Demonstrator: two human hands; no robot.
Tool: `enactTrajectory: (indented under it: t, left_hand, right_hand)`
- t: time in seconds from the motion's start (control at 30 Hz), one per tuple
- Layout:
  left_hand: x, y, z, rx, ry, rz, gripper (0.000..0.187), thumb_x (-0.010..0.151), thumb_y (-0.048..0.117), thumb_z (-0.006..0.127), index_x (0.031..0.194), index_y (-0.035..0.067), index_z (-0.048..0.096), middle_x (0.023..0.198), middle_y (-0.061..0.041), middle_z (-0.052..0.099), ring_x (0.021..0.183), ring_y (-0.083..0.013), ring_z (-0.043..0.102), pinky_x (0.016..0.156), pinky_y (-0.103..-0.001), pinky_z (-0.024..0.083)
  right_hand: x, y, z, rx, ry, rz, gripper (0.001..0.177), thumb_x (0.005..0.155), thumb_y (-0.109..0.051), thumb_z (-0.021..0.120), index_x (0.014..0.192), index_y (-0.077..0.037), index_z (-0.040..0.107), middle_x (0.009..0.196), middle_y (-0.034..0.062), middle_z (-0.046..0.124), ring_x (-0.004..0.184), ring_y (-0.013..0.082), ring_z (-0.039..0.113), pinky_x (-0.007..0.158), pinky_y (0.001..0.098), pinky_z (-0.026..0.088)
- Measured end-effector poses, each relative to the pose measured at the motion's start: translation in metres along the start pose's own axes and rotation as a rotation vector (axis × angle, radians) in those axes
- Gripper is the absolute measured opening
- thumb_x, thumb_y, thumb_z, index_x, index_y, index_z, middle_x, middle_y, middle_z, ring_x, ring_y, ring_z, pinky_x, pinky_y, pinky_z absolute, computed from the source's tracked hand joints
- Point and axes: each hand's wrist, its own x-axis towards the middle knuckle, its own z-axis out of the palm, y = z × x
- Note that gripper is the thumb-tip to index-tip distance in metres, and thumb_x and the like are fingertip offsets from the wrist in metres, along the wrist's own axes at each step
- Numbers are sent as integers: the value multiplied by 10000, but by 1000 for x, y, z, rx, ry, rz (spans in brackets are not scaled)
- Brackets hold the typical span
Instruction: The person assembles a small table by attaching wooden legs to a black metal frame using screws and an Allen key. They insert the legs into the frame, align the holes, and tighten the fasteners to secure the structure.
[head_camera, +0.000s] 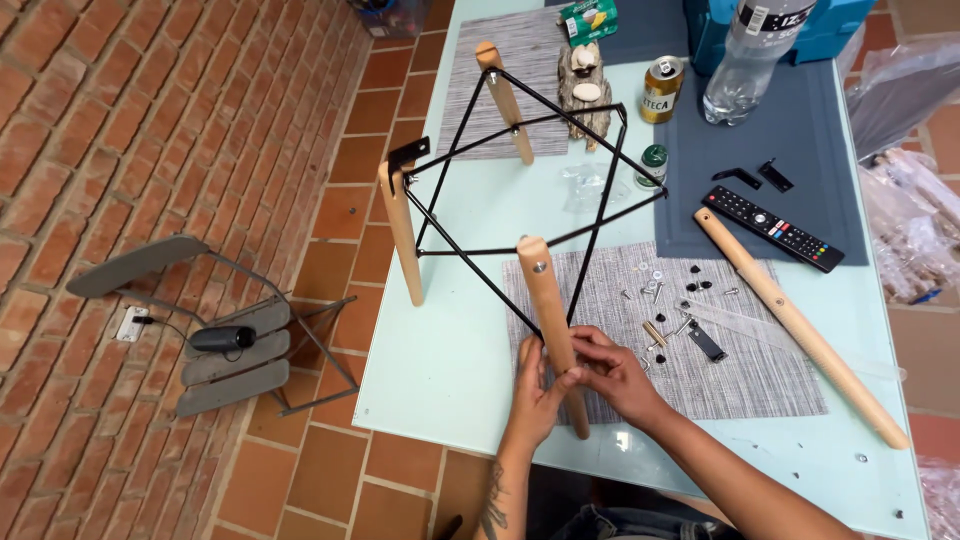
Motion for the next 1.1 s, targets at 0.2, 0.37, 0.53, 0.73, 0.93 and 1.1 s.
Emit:
enactTrajectory:
  t: [0.2, 0.37, 0.53, 0.73, 0.93, 1.1]
  left_hand:
    - [-1, -40, -2, -293, -16, -26, 572, 958, 157, 719, 1448, 44, 446, 1416, -105, 523, 1354, -202, 524, 1147, -321, 433]
    - [-6, -30, -9, -140, -102, -112, 829, 994, 380, 631, 1622, 108, 163, 1629, -139, 372, 1475, -232, 416, 1179, -347, 373]
    - [-3, -18, -3, -36, -28, -47, 760, 990, 433, 605, 1583, 83, 285, 1502, -102, 506, 1383, -209, 492, 1134, -339, 403]
    - [-14, -61, 8, -355, 225, -88, 395, 1023, 240, 560, 1344, 11, 533, 892, -95, 648, 641, -143, 582, 588, -281, 513]
    - [-11, -35, 15, -417, 324, 14, 570, 949, 511, 654, 1180, -4, 575, 724, -88, 590, 565, -140, 549, 499, -259, 441]
    - [-4, -1, 18, -484, 218, 125, 638, 1008, 470, 605, 1430, 9, 477, 837, -67, 544, 576, -107, 440, 537, -251, 401]
  right_hand:
    - [2, 3, -4, -257, -10, -104, 444, 878, -211, 772, 1296, -72, 718, 1349, 90, 601, 1322, 266, 543, 1156, 438, 411]
    - [6, -5, -7, -271, -31, -93, 437, 849, -228, 806, 1272, -135, 747, 1362, 77, 585, 1301, 253, 544, 1148, 438, 425]
    - [21, -22, -8, -300, -80, -85, 381, 793, -215, 863, 1162, -130, 818, 1285, 66, 615, 1242, 224, 561, 1112, 403, 426]
    - [42, -52, -9, -373, -228, -109, 404, 826, -243, 820, 1214, -141, 775, 1225, 51, 658, 1233, 229, 562, 1094, 413, 448]
    - [43, -68, -6, -314, -274, -59, 349, 877, -217, 776, 1218, -142, 767, 1296, 57, 641, 1258, 215, 556, 1115, 395, 434]
    - [70, -48, -70, -526, -59, 136, 207, 893, -14, 660, 1058, -95, 757, 1338, 90, 731, 1165, 224, 744, 892, 329, 651]
